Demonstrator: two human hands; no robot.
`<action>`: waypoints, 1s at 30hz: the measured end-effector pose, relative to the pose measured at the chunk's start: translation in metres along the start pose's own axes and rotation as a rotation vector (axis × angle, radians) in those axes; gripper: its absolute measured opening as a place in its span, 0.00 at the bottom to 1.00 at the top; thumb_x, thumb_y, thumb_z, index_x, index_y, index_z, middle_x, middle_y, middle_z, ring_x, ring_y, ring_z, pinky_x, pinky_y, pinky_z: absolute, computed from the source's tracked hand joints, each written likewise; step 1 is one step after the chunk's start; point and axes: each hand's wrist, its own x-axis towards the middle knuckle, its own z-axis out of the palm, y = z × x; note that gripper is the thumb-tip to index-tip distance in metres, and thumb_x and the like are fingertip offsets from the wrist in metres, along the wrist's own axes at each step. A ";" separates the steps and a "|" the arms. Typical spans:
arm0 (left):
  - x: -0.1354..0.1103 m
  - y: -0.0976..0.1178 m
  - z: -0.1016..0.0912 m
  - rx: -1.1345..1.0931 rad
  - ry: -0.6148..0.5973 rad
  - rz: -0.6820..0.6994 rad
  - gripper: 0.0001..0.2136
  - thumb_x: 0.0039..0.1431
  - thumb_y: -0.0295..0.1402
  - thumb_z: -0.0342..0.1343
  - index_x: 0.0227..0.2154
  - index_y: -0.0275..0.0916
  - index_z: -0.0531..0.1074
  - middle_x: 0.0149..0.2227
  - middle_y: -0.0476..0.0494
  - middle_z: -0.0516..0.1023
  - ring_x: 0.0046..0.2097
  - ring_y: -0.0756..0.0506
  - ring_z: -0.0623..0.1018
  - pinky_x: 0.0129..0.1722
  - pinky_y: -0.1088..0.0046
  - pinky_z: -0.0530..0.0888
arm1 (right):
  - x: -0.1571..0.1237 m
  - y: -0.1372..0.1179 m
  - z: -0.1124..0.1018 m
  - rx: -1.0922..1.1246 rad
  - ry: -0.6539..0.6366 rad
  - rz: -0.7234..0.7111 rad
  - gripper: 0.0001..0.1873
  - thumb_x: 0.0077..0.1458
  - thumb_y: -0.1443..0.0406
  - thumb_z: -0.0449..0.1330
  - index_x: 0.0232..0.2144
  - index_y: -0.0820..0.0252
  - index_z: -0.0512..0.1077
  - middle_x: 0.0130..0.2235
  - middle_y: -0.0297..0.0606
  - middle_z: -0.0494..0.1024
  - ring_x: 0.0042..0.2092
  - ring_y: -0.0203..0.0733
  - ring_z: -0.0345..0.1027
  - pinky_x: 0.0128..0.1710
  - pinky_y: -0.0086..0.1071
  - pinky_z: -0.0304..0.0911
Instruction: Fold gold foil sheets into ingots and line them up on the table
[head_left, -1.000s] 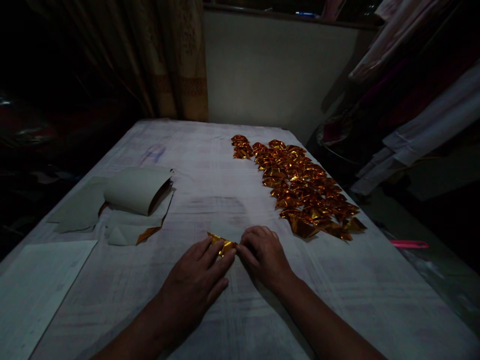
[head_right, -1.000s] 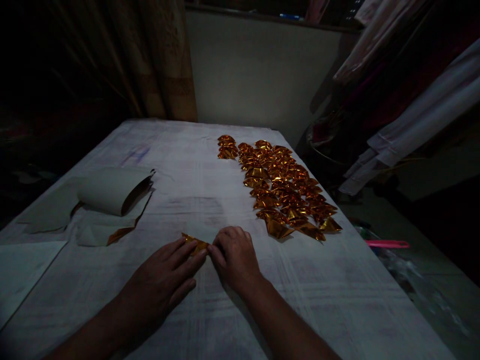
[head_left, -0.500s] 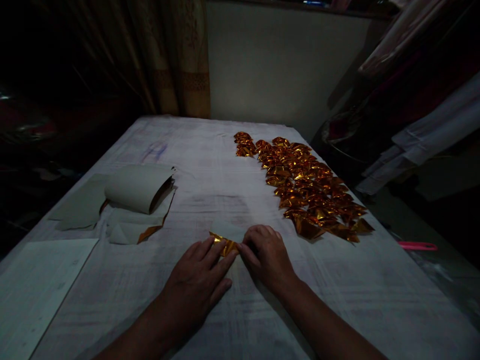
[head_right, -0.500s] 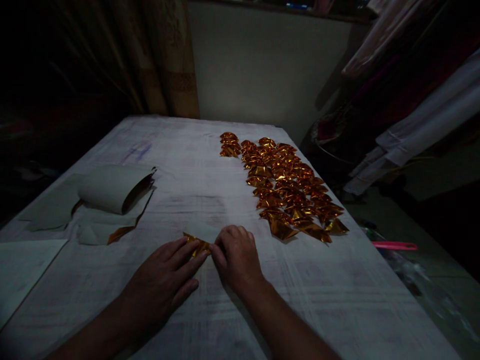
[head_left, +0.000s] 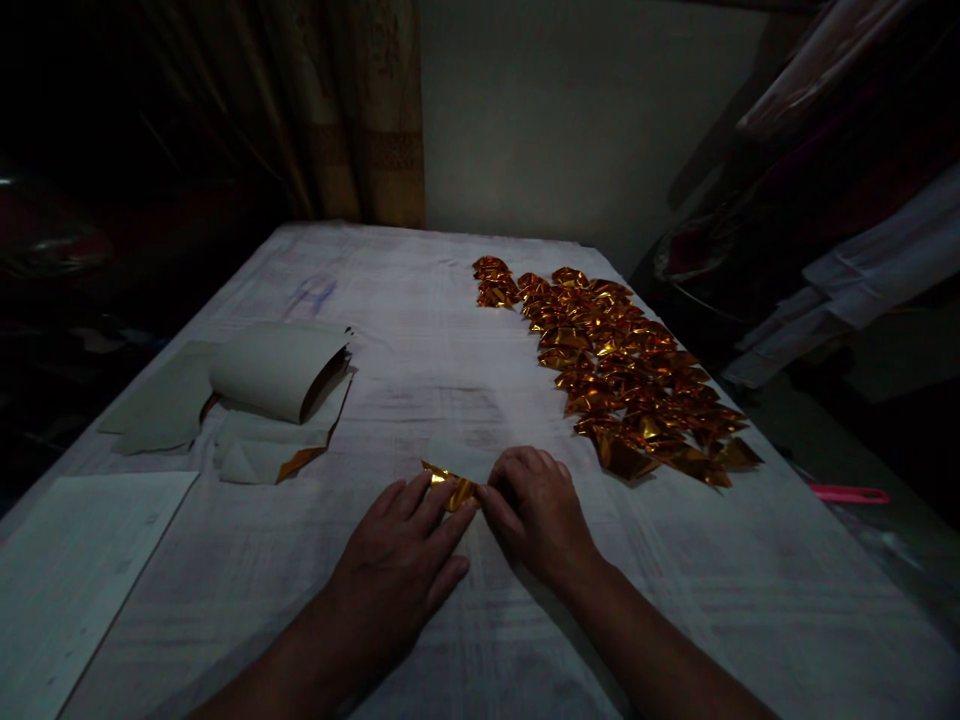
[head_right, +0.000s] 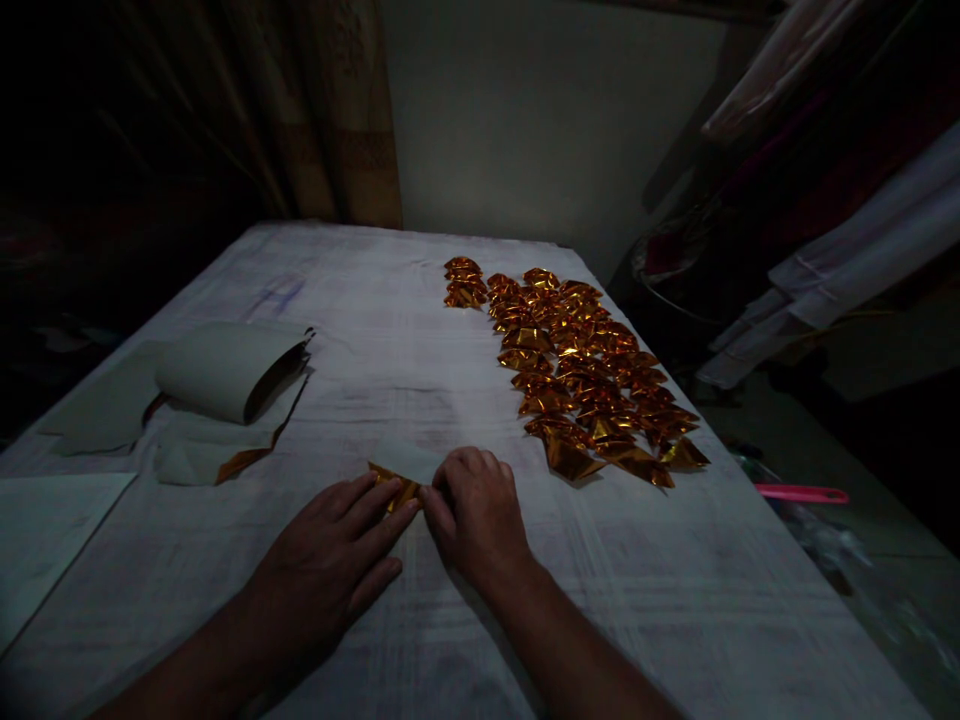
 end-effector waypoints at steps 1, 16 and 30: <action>0.000 0.000 0.000 -0.002 0.003 0.000 0.20 0.69 0.40 0.51 0.61 0.43 0.67 0.59 0.42 0.73 0.60 0.37 0.69 0.58 0.53 0.69 | 0.000 0.000 0.000 -0.002 -0.005 -0.003 0.07 0.59 0.65 0.64 0.30 0.57 0.69 0.35 0.35 0.73 0.40 0.44 0.64 0.40 0.36 0.52; 0.002 -0.012 -0.013 -0.072 -0.108 0.018 0.16 0.67 0.36 0.55 0.56 0.48 0.71 0.61 0.45 0.72 0.59 0.38 0.71 0.59 0.53 0.67 | -0.001 0.008 0.003 0.025 -0.018 -0.003 0.07 0.59 0.73 0.59 0.33 0.56 0.70 0.38 0.36 0.75 0.42 0.45 0.65 0.42 0.37 0.54; 0.012 -0.006 -0.023 -0.074 -0.112 0.055 0.15 0.67 0.33 0.54 0.54 0.42 0.72 0.56 0.39 0.75 0.55 0.38 0.74 0.55 0.53 0.71 | 0.005 -0.005 0.009 -0.118 0.053 0.027 0.07 0.59 0.61 0.64 0.32 0.56 0.70 0.35 0.36 0.74 0.40 0.46 0.65 0.40 0.37 0.53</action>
